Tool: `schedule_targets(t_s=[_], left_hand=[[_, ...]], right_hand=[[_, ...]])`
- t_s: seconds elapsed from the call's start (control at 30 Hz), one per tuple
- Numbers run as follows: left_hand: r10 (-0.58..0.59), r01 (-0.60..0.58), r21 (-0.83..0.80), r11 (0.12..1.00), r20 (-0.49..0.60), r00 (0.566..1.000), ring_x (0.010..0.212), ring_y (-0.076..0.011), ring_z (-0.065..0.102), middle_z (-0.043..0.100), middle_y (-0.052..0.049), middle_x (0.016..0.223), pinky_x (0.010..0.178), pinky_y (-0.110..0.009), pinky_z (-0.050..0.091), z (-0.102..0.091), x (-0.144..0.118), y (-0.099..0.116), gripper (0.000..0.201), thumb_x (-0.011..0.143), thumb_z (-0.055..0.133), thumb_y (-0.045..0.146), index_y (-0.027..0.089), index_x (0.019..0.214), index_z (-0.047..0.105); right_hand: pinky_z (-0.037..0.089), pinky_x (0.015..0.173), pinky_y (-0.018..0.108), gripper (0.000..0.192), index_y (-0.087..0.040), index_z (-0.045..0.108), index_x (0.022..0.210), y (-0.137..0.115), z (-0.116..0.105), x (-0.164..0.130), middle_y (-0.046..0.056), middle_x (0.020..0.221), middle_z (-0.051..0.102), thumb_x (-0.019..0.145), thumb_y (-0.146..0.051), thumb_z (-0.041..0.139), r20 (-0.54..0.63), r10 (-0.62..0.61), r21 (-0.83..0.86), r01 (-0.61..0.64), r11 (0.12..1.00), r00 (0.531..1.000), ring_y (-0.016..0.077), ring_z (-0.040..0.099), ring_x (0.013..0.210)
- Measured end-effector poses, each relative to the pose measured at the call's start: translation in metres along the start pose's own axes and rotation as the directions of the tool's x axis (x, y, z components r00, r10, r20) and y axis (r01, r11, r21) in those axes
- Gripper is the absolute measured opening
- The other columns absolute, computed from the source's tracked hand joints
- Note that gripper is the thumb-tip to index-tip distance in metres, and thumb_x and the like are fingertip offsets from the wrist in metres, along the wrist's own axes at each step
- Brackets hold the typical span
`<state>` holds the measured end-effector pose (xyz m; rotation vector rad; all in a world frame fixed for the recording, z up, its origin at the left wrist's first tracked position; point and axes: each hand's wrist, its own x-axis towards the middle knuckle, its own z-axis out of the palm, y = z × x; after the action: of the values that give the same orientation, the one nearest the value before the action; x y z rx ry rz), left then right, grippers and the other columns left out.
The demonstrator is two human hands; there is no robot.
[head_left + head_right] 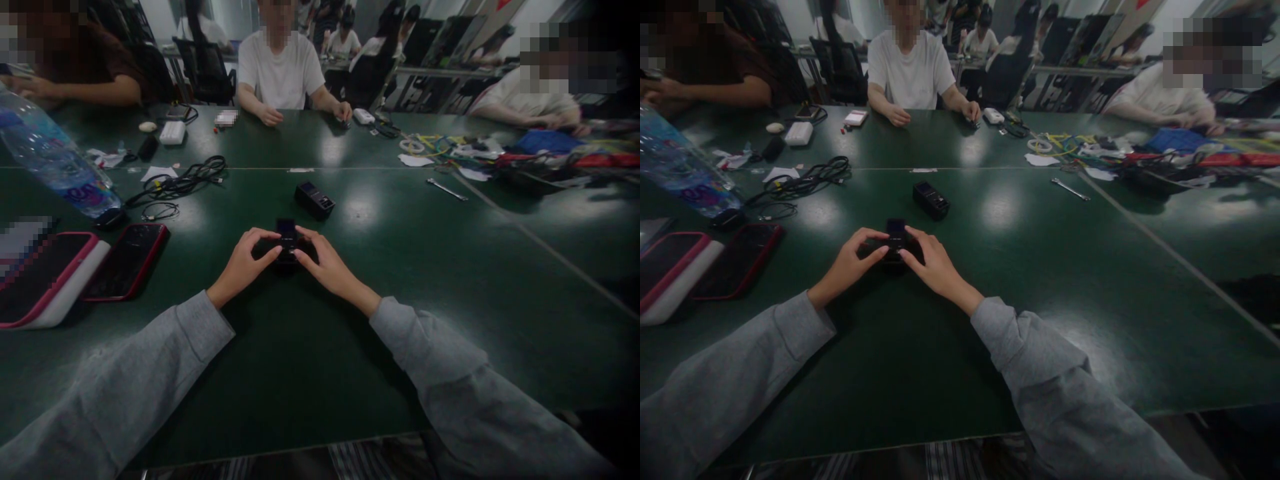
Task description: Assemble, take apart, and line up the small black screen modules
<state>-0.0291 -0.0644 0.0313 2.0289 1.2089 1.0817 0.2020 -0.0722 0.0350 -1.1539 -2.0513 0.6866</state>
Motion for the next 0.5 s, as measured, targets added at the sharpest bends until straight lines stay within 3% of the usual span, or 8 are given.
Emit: schedule_targets(t_s=[0.5], left_hand=[[-0.01,0.009,-0.025,1.0,-0.006,1.0,0.105,-0.0233,0.061,0.066,-0.005,0.108,0.09,-0.042,0.048,0.0003,0.0001,0.0002,0.02,0.093,0.065,0.041,0.022,0.1,0.066]], right_hand=[[0.044,0.109,0.057,0.059,-0.029,0.04,0.152,0.0015,0.0003,0.0005,0.011,0.15,0.05,0.101,-0.058,0.048,0.007,-0.007,-0.01,0.008,1.0,1.0,0.0313,0.053,0.13]])
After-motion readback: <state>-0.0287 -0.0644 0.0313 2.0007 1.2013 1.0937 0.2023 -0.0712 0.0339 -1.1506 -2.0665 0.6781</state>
